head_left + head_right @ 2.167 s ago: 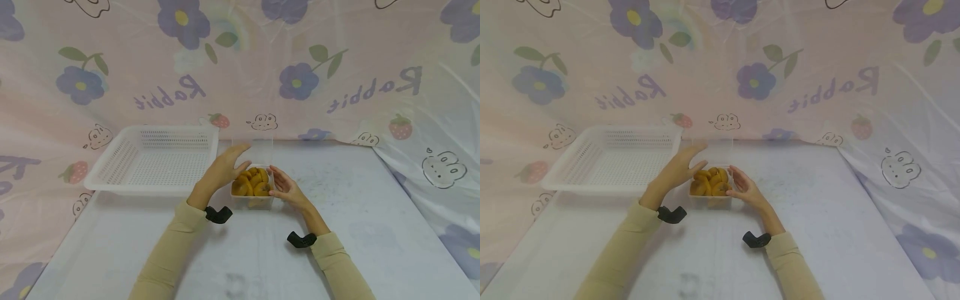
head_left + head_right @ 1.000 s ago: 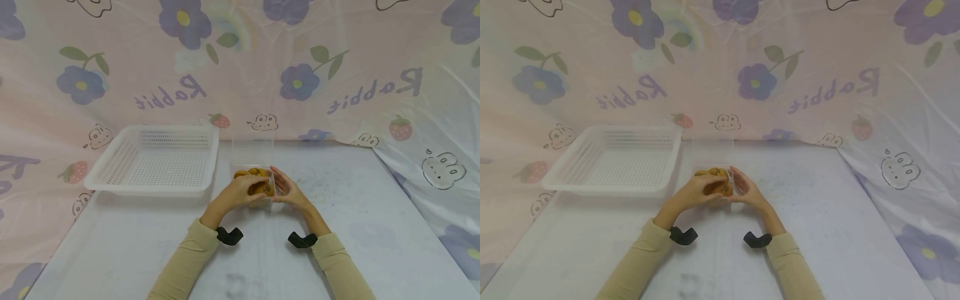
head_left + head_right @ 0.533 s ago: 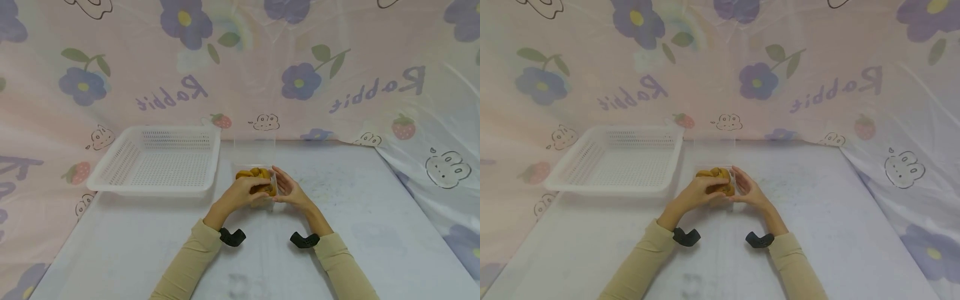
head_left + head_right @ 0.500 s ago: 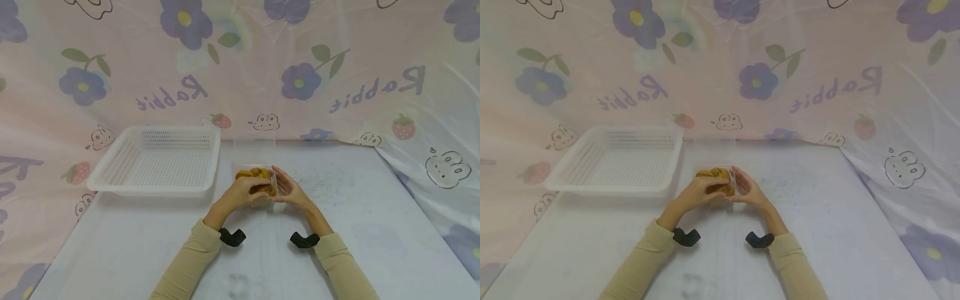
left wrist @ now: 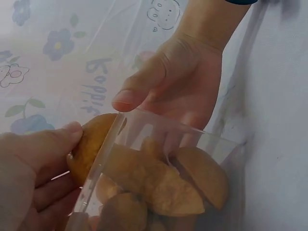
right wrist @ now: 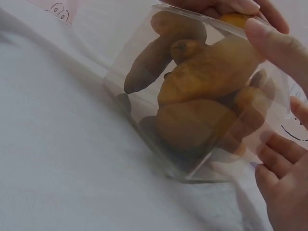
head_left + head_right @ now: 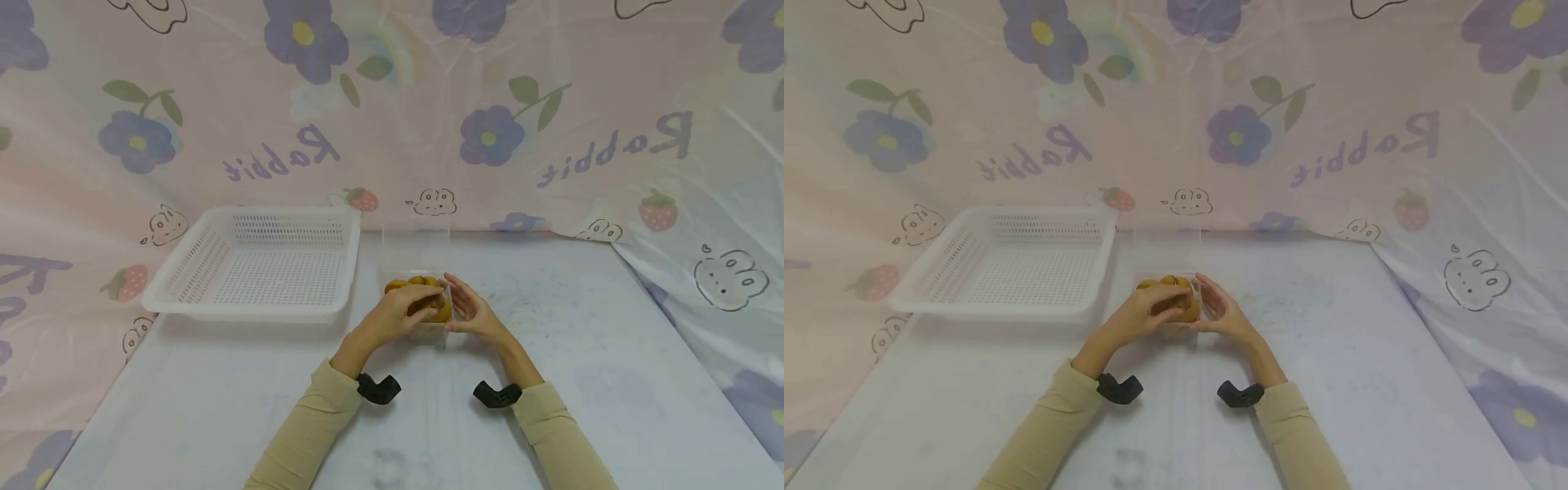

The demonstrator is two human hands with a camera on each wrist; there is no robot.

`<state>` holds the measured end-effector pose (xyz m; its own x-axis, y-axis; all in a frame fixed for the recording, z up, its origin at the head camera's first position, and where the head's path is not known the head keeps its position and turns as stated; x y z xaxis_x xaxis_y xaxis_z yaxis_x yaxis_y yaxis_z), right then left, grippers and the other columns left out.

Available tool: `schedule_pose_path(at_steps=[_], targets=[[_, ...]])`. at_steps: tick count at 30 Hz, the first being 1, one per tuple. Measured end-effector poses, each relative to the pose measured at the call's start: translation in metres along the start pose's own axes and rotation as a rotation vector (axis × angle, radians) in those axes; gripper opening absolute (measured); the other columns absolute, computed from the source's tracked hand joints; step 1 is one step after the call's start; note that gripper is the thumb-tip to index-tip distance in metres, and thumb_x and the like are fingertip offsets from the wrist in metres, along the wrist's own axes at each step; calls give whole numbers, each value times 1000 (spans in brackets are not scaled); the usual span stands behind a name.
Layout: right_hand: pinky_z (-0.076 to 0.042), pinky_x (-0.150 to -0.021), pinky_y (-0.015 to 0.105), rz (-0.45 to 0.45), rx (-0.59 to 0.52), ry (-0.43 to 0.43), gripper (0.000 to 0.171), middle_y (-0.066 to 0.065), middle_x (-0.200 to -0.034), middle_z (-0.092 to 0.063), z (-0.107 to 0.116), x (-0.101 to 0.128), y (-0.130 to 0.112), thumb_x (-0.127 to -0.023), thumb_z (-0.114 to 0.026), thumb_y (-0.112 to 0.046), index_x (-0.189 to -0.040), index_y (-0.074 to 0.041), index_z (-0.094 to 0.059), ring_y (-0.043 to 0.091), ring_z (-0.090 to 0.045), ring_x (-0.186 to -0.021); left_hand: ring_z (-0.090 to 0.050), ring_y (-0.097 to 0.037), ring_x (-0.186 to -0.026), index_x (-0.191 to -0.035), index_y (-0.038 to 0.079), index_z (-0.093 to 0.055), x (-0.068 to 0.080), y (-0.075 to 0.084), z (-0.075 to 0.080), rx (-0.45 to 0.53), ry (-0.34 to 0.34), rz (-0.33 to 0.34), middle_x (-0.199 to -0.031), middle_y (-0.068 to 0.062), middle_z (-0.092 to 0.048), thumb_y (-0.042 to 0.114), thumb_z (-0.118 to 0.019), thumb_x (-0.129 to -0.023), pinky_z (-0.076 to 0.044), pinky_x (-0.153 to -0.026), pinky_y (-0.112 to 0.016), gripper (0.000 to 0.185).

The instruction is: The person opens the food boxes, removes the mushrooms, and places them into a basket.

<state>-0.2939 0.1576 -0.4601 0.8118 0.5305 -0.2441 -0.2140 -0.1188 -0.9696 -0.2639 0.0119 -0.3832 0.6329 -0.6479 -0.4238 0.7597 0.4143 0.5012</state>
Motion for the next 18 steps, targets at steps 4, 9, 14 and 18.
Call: schedule_pose_path(at_steps=[4, 9, 14, 18], targets=[[-28, -110, 1, 7, -2, -4, 103, 32, -159, 0, 0, 0, 1, -79, -78, -15, -155, -4, -9, 46, 2, -148, -59, -26, -124, -127, 1, -61, 0, 0, 0, -26, -11, 3, -131, -13, -63, 15, -67, -90, -53, -103, -35, 39], [-28, -111, 2, 0, 0, -3, 101, 31, -160, -2, 0, 0, 1, -80, -77, -12, -155, -5, -9, 46, 1, -148, -57, -27, -126, -126, 1, -62, 2, -5, -1, -18, -33, 50, -133, -13, -62, 18, -73, -85, -52, -105, -38, 46], [-28, -111, 2, -2, 6, 3, 101, 31, -160, -3, 0, 0, 0, -80, -77, -12, -155, -5, -10, 45, 0, -149, -59, -28, -124, -125, 1, -63, 3, -8, 2, 10, 5, 43, -131, -13, -64, 17, -77, -81, -52, -104, -39, 48], [-28, -111, 2, 4, 9, 1, 102, 32, -159, -1, -1, 0, -2, -80, -77, -14, -155, -4, -9, 46, 2, -148, -60, -28, -122, -123, 2, -65, 2, -6, 4, -2, 30, 19, -129, -13, -65, 18, -77, -81, -53, -103, -39, 46]])
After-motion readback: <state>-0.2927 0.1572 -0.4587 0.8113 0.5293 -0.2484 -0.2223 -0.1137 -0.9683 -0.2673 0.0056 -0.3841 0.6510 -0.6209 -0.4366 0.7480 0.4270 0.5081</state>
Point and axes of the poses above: each hand's wrist, its own x-axis away from the middle knuckle, its own z-axis out of the back of the hand, y = z × x, the point moved 7 cm from there along -x, towards the middle knuckle
